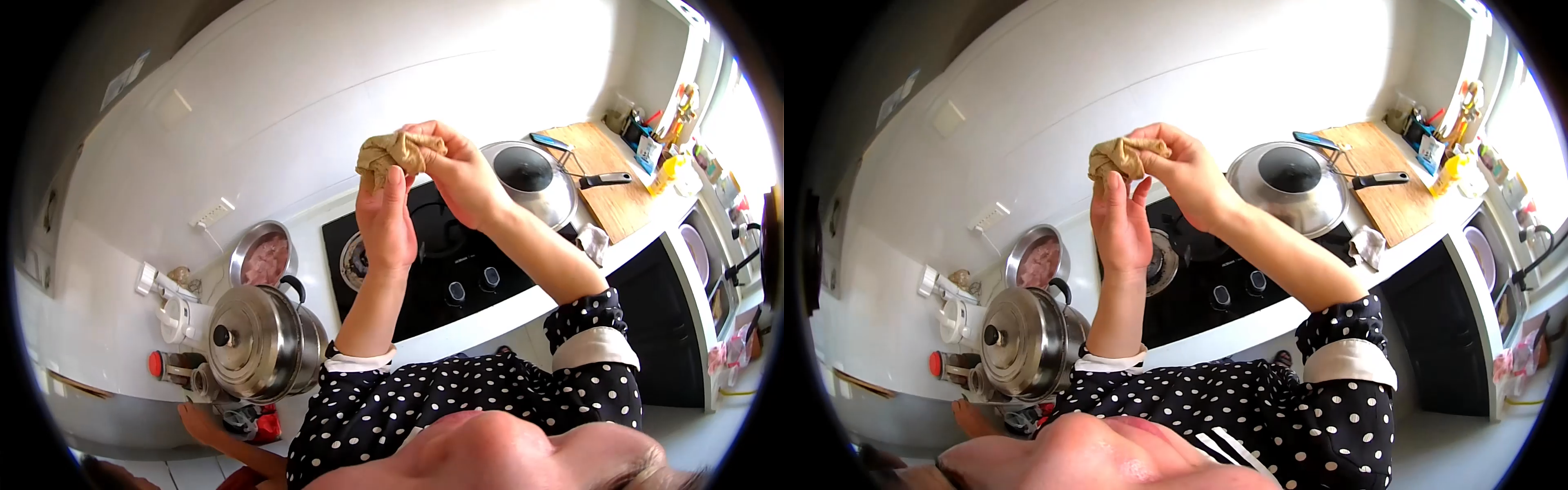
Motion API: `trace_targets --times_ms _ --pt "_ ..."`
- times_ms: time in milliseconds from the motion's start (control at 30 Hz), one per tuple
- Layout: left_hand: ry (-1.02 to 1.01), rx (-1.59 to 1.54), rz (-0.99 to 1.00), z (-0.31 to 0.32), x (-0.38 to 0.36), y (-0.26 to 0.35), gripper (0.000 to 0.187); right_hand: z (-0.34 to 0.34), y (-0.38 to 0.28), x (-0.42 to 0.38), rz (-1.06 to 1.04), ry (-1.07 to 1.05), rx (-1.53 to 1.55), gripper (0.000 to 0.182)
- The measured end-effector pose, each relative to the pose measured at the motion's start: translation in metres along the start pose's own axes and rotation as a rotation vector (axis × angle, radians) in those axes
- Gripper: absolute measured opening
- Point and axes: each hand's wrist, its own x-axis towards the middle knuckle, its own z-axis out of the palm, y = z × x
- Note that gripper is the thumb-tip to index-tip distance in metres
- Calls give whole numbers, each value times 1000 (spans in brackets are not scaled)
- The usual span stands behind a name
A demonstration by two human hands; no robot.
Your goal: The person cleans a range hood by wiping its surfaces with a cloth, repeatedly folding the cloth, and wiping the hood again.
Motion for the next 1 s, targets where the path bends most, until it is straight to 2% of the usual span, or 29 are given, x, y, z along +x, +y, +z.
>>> trace_targets --times_ms 67,167,267,300,433,500,600,700,733,800,900,967,1000 --pt "17 -90 -47 25 -3 -15 29 -16 -14 -16 -49 81 -210 16" --pt "25 -128 -72 57 -2 -38 26 -56 -33 -31 -41 188 -242 17" --pt "49 -206 -137 90 -2 -63 25 -87 -73 -52 88 172 -11 19" --pt "43 -203 -119 109 0 -69 24 -104 -82 -56 104 174 -17 19" --pt "-34 -53 -80 166 -7 -105 23 -164 -119 -72 2 168 -92 21" --pt "-69 -22 -47 185 -4 -114 25 -184 -141 -82 -33 73 -340 24" --pt "-4 -63 -90 191 19 -94 28 -203 -166 -103 -91 -42 -601 31" --pt "208 176 163 178 69 -65 25 -233 -179 -127 -187 -30 -644 33" --pt "215 299 249 161 91 -56 24 -247 -180 -134 -209 1 -613 33" --pt "328 428 373 136 136 -29 23 -275 -184 -149 -204 104 -622 31" --pt "549 609 515 89 207 15 22 -321 -183 -170 -192 367 -673 23" --pt "610 1078 764 78 231 41 23 -355 -177 -186 -200 543 -640 21" --pt "584 1409 949 76 238 54 21 -372 -172 -195 -190 629 -628 20"
